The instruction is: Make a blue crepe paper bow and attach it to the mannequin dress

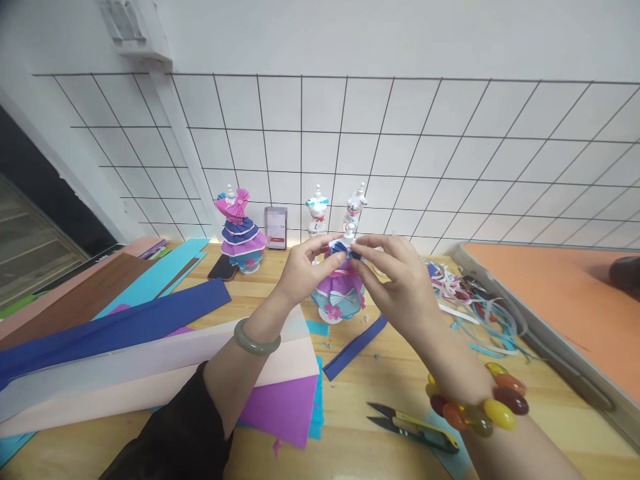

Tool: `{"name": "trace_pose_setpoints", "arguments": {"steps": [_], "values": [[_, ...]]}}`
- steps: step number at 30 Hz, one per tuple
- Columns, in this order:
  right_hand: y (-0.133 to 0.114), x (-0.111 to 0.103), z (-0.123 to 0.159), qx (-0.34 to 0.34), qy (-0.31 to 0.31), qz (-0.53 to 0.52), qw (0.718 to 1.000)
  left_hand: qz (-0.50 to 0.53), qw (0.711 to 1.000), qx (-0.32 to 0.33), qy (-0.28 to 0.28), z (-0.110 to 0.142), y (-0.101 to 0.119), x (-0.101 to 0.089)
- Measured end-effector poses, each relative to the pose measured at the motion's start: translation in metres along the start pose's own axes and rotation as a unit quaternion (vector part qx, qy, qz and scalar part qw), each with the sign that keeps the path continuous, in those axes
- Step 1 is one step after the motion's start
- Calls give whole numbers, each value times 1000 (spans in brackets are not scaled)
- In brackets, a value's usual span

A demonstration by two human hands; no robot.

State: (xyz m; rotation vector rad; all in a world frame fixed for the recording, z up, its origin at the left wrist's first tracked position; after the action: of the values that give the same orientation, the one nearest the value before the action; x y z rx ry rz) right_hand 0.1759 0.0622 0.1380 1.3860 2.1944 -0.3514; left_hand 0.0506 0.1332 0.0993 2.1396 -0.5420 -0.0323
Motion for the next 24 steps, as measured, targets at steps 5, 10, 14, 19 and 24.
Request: {"name": "trace_pose_setpoints", "arguments": {"steps": [5, 10, 14, 19, 24], "values": [[0, 3, -1, -12, 11, 26, 1000, -2, 1000, 3, 8, -1, -1, 0], [0, -3, -3, 18, -10, -18, 1000, 0, 1000, 2, 6, 0, 0, -1], [32, -17, 14, 131, -23, -22, 991, 7, 1000, -11, 6, 0, 0, -1], [118, -13, 82, 235, -110, 60, 964, 8, 1000, -14, 8, -1, -3, -2], [164, 28, 150, 144, -311, 182, 922, 18, 1000, -16, 11, -1, -3, -2]]}}
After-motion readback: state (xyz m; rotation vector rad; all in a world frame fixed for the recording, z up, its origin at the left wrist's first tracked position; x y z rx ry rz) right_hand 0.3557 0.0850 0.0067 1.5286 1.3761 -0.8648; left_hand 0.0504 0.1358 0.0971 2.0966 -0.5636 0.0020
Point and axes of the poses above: each hand's wrist, its own z-axis away from the middle knuckle, its own x-axis out of the palm, y = z × x, the point moved 6 cm from there along -z, towards the middle knuckle, and after that the axes turned 14 degrees about z, right-handed, at the moved point
